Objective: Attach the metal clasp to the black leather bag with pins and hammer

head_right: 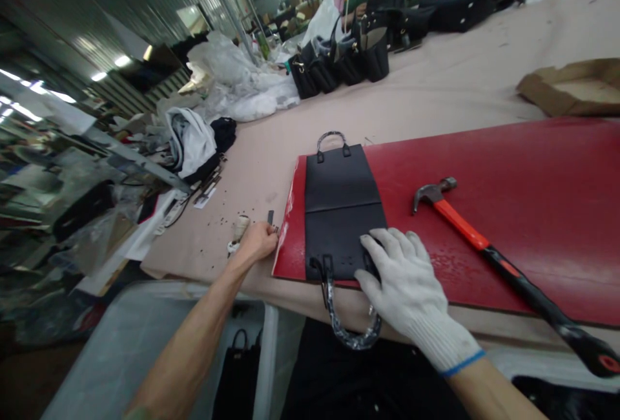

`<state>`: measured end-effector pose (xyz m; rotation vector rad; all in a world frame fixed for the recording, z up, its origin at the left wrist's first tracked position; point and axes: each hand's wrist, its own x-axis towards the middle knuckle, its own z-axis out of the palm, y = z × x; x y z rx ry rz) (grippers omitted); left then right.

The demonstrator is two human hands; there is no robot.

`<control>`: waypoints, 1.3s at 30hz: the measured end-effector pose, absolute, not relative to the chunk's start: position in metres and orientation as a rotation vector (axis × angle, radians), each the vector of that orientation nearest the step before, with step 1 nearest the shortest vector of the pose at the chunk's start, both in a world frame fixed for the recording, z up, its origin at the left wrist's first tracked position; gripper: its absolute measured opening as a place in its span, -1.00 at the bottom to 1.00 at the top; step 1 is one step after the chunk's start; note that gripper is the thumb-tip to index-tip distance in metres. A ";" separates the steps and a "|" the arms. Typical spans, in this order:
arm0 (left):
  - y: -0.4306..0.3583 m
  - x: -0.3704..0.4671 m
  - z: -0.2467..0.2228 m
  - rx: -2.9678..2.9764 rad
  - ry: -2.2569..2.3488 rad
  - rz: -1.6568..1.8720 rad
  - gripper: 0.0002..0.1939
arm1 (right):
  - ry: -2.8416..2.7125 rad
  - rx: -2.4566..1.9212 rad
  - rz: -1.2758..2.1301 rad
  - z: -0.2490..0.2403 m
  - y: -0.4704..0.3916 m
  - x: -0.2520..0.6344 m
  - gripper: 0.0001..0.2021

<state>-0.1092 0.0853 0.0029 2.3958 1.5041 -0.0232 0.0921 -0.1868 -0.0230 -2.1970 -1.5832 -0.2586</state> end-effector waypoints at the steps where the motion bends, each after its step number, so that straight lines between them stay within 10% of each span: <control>1: 0.087 -0.112 0.004 2.393 1.509 -0.004 -0.87 | -1.583 -2.200 -0.248 -0.022 -0.187 0.091 -0.54; 12: -0.003 -0.065 0.006 1.205 0.745 0.682 -0.46 | -1.539 -2.256 -0.132 -0.015 -0.190 0.086 -0.50; 22: -0.040 -0.044 -0.004 1.530 0.631 0.599 -0.86 | -1.517 -2.246 -0.129 -0.014 -0.188 0.084 -0.50; 39: -0.039 -0.050 -0.015 1.519 0.570 0.619 -0.85 | -1.495 -2.229 -0.103 -0.014 -0.190 0.084 -0.50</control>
